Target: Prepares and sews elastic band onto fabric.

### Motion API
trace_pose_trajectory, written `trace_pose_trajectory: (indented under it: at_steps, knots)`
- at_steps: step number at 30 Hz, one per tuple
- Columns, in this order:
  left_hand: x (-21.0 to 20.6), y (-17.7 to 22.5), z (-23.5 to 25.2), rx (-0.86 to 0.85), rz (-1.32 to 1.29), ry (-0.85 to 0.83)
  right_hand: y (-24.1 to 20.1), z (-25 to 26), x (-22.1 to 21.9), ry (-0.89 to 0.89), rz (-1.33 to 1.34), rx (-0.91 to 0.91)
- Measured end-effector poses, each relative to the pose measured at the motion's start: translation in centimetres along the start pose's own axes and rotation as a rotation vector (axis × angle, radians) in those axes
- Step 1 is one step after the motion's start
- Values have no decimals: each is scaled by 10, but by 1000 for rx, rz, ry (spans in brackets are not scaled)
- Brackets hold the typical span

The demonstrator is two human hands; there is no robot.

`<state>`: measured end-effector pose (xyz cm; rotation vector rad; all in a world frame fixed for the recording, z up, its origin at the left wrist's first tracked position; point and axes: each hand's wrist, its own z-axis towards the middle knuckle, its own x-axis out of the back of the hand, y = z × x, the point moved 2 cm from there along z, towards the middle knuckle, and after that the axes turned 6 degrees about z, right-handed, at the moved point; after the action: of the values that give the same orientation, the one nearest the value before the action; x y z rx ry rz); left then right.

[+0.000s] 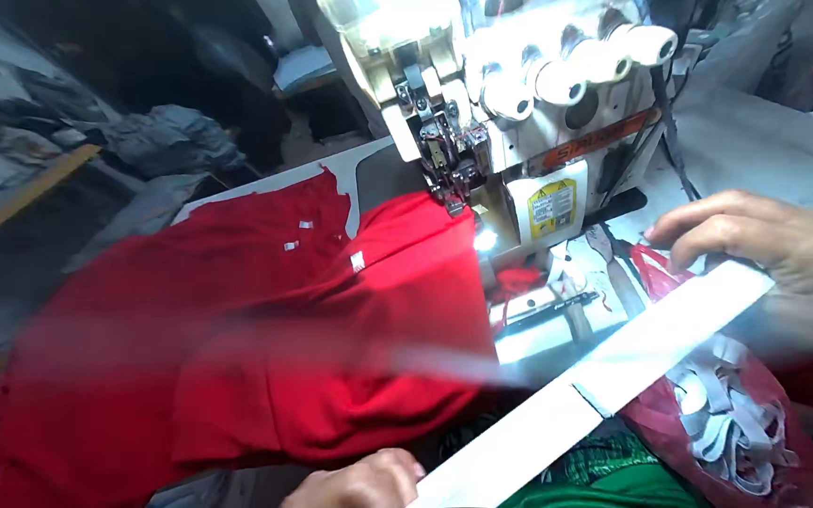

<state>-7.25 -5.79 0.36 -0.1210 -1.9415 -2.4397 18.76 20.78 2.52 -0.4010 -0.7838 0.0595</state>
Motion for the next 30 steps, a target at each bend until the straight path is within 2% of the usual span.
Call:
trace_pose_trajectory:
  at_steps: [4,7,11,16,18,20,22,23,27,30]
  knots:
    - [-31,-18,15,190,213,-189,-38,8,-40,-117,422,50]
    - [-47,-31,31,277,161,-280,-58,15,-48,-172,682,-21]
    - [-55,-38,44,220,-113,-275,-67,19,-48,-150,738,-57]
    - [-56,-29,53,106,-220,-165,-64,13,-57,-117,766,-103]
    - [-49,-24,53,110,-181,-107,-56,9,-54,-240,909,-117]
    - [-39,-17,53,141,-71,-97,-49,5,-49,-453,1102,-158]
    - [-32,-10,55,163,55,-161,-45,3,-49,-662,1202,-150]
    - [-31,-7,57,157,113,-199,-46,2,-53,-699,1221,-150]
    - [-25,2,65,160,291,-219,-54,2,-63,-587,1157,-285]
    - [-11,8,66,199,332,-120,-50,4,-57,-402,980,-339]
